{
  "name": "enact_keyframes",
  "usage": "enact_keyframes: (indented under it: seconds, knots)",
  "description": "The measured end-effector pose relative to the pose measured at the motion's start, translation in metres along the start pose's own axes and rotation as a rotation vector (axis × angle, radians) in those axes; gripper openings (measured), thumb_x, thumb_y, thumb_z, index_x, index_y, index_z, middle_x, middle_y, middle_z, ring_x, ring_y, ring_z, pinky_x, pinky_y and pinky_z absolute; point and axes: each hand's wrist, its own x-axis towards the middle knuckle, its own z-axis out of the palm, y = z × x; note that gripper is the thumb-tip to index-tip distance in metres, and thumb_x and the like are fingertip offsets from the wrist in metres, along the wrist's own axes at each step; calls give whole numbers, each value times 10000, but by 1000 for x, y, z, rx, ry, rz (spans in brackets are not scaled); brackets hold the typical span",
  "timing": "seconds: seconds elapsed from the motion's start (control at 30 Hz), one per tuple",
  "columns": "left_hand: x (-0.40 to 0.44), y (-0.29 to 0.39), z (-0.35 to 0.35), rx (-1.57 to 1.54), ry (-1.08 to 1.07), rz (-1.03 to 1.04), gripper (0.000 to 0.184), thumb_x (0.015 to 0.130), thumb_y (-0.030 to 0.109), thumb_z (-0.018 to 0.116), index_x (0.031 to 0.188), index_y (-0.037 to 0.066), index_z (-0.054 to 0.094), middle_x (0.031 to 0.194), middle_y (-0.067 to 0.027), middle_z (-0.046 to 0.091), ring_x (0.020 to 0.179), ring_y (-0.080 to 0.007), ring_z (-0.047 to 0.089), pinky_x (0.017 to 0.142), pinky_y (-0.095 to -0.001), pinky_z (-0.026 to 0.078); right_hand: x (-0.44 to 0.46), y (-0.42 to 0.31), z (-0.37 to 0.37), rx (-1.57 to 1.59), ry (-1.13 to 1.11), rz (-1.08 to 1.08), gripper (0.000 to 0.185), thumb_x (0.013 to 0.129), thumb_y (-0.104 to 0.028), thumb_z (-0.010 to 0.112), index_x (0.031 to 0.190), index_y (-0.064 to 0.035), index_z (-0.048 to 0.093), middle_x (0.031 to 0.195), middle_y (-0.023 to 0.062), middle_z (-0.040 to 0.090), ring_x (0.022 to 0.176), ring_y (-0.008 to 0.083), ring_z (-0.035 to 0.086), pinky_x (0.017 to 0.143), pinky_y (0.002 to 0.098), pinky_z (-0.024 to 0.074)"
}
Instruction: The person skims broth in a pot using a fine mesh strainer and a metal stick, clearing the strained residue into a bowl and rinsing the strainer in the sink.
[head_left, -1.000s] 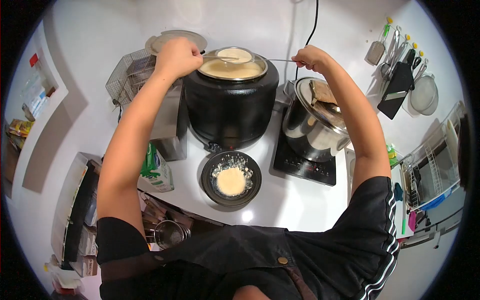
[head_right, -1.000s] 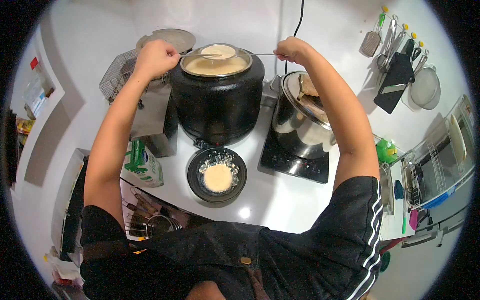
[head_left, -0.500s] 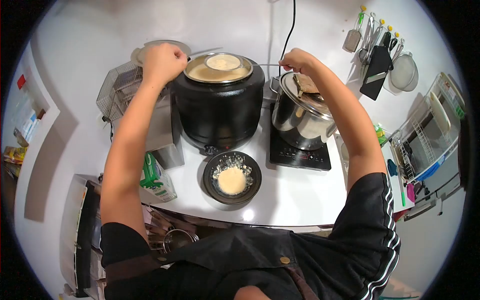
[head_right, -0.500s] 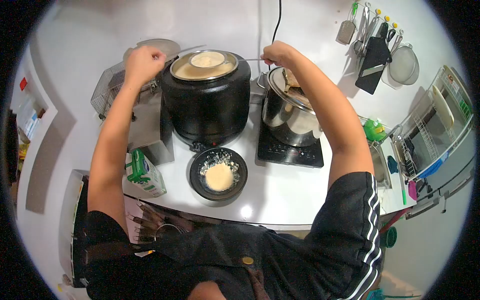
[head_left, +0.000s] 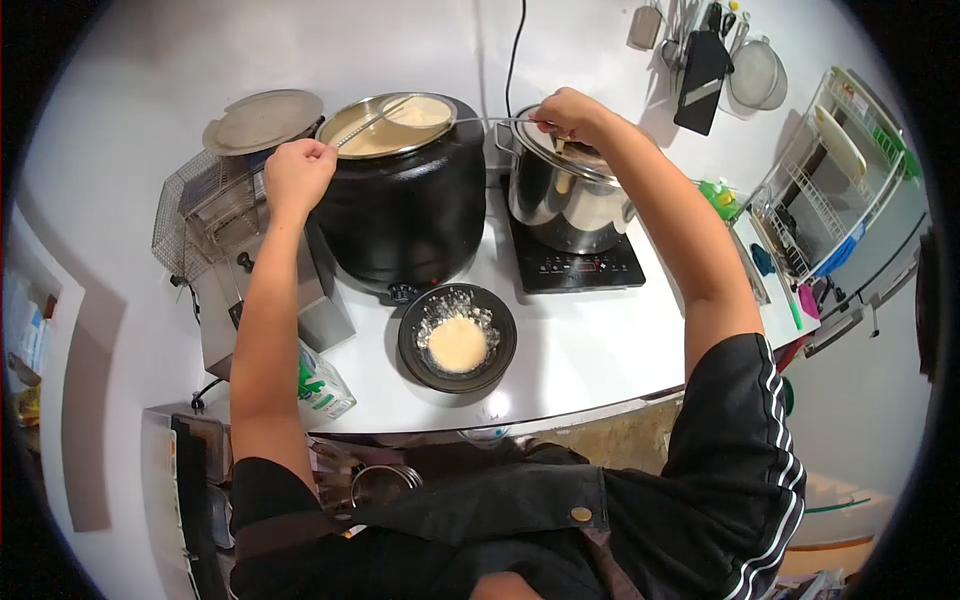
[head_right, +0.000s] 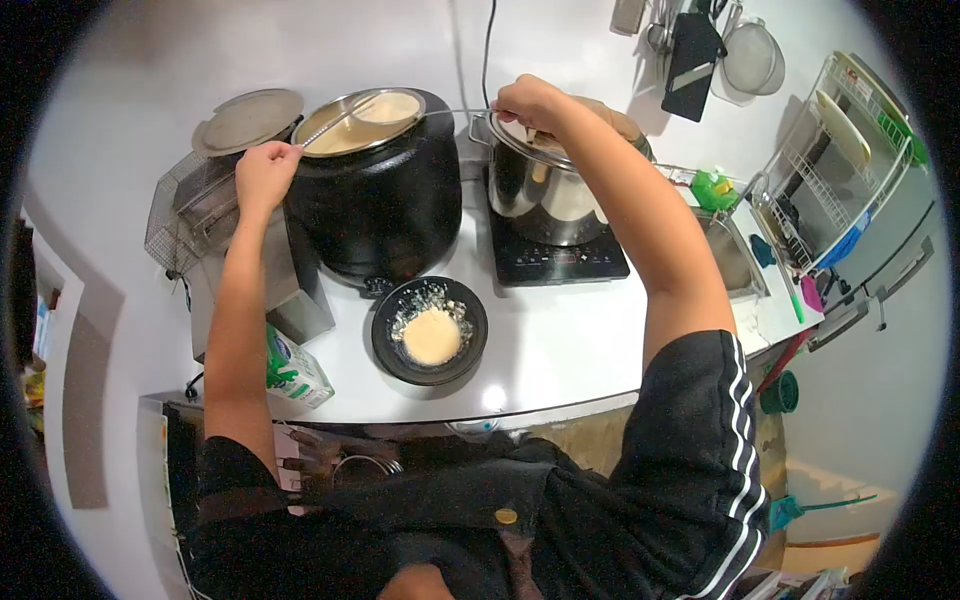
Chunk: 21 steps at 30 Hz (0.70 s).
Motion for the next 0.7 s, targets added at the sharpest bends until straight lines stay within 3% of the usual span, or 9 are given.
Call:
enact_keyframes:
  seconds: [0.27,0.4,0.53,0.6,0.63,0.7]
  knots:
    - [-26,76,-9,73,2,7,243,712,295,600,753,62,658,616,-121,597,593,-269,588,581,-328,448,-31,41,-45,260,-34,-61,229,764,-158,623,599,-20,548,546,42,503,436,110,381,397,268,283]
    - [-54,169,10,-7,-2,150,251,745,290,605,793,50,659,610,-121,592,569,-228,580,556,-304,434,-81,102,-123,255,21,-144,202,758,-199,630,626,-59,570,550,7,503,432,76,342,382,232,226]
    - [-97,278,76,-95,-67,206,245,768,279,588,811,47,654,636,-122,602,574,-229,582,559,-304,435,-153,187,-227,254,89,-50,145,778,-225,598,713,-99,572,616,-37,514,457,35,325,379,202,199]
    - [-120,322,124,-268,-6,449,250,811,248,584,839,4,634,568,-17,536,516,-60,418,488,-223,343,-189,241,-272,237,163,-19,148,793,-245,588,741,-111,549,621,-44,505,443,24,309,376,187,190]
    - [-139,355,135,-276,-200,276,232,812,258,550,857,47,634,701,-130,621,590,-239,597,555,-329,438,-208,266,-293,224,216,-19,154,807,-265,577,770,-124,527,626,-52,496,429,14,292,373,172,181]
    - [-167,382,194,-392,-228,379,202,808,258,554,824,72,630,704,-122,622,574,-250,588,551,-330,440,-240,316,-328,177,349,115,129,775,-211,598,779,-82,597,636,-23,536,465,26,368,397,186,253]
